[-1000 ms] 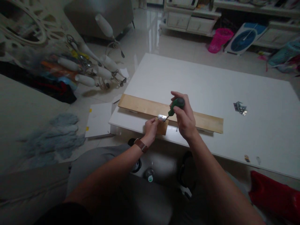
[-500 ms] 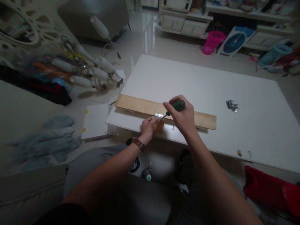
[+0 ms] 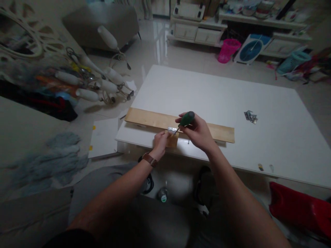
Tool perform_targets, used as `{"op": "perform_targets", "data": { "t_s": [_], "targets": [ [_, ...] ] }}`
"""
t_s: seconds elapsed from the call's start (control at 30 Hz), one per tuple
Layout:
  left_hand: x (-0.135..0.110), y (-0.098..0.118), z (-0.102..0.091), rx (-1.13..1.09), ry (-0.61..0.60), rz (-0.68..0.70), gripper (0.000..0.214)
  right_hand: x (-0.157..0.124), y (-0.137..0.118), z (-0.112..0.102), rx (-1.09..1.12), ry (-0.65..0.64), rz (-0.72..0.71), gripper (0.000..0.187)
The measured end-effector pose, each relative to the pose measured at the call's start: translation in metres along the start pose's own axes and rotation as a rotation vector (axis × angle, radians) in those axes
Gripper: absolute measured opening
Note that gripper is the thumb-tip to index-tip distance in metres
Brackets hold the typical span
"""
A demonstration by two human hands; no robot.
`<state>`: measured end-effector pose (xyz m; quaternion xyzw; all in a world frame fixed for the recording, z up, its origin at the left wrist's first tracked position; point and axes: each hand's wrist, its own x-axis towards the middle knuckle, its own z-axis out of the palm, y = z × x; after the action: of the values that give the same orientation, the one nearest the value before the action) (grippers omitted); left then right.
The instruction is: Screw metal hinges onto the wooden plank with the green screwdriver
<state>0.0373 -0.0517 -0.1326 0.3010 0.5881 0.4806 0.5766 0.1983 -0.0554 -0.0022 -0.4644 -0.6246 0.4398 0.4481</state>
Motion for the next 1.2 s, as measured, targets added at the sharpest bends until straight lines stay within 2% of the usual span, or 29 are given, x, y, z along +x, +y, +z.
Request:
{"op": "perform_targets", "data": {
  "t_s": [0.2,0.3,0.43,0.6,0.8,1.03,1.2],
  "targets": [
    [0.004,0.011,-0.007,-0.012,-0.141,-0.12,0.03,0.002,0.009,0.001,-0.069,0.053,-0.027,0.026],
    [0.004,0.016,-0.008,-0.024,-0.172,-0.153,0.034,0.006,0.008,0.003,-0.095,0.033,-0.053,0.022],
    [0.004,0.016,-0.007,-0.048,-0.173,-0.174,0.037,0.009,0.007,0.002,-0.092,-0.033,-0.08,0.023],
    [0.005,0.014,-0.008,-0.036,-0.172,-0.128,0.037,0.008,0.013,0.0,-0.13,-0.099,-0.05,0.022],
    [0.004,0.018,-0.009,-0.003,-0.165,-0.11,0.041,0.005,0.019,-0.001,-0.144,-0.108,-0.057,0.021],
    [0.005,0.02,-0.011,0.007,-0.188,-0.166,0.051,0.005,0.02,-0.003,-0.111,-0.101,-0.045,0.027],
    [0.008,0.018,-0.012,0.015,-0.19,-0.181,0.052,0.006,0.025,-0.004,-0.179,-0.107,-0.047,0.03]
  ]
}}
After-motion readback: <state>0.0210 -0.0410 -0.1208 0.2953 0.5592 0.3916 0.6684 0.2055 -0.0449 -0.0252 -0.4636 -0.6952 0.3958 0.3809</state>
